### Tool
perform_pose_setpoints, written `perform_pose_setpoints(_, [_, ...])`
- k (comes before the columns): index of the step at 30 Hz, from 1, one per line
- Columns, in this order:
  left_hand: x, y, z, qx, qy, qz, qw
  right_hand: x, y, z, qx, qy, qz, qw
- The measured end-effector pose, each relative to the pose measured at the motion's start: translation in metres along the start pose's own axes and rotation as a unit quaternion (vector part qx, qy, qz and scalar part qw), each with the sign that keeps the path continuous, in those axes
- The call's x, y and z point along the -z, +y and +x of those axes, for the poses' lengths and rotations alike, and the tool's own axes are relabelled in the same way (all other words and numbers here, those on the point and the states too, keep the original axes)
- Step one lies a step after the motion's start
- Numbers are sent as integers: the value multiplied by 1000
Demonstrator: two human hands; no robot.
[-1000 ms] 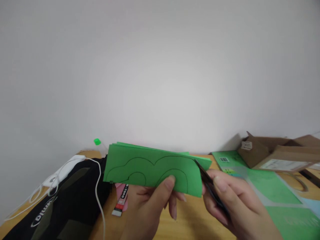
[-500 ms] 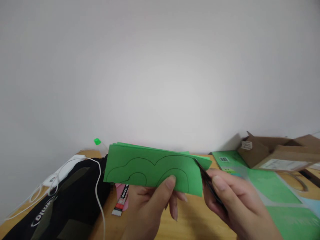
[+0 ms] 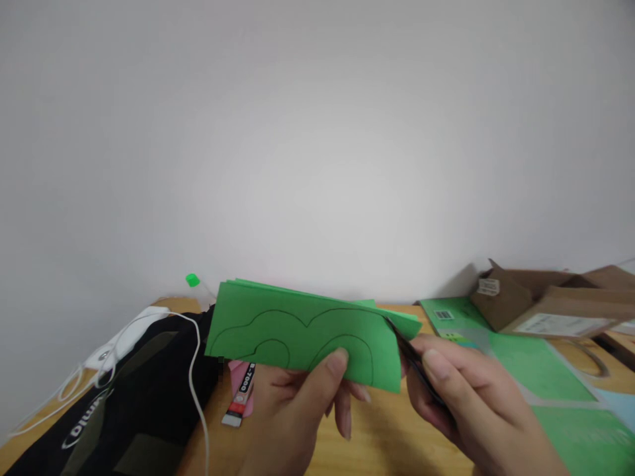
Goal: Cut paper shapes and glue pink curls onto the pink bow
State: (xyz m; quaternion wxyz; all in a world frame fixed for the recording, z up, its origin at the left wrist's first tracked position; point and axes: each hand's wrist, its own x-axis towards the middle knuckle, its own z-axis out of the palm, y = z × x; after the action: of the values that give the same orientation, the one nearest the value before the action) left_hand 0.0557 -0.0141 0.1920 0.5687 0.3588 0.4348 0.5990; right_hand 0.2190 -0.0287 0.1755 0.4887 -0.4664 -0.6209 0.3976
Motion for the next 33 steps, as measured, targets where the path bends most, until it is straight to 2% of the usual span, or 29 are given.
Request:
perform_pose_setpoints(5, [1,1,0,1,-21,16,1000,0,1,1,8,-2,7,1000])
perform_pose_setpoints(18, [1,0,0,-7,-14,15,1000,0,-3,1,10,-5,-4,1000])
perform_pose_setpoints(21, [5,-6,4,-17,-36,8,999,0,-3,0,11,2,-12,1000])
perform_pose_setpoints(25, [14,-16,10,-41,-98,7,994,1,-1,1,17,-10,-14,1000])
perform_pose_setpoints(29, [19,-18,12,-34,-114,-17,993,3,-2,2,14,-14,-7,1000])
perform_pose_setpoints(33, [17,-21,11,-36,-133,-67,988,0,-2,2,11,-1,3,1000])
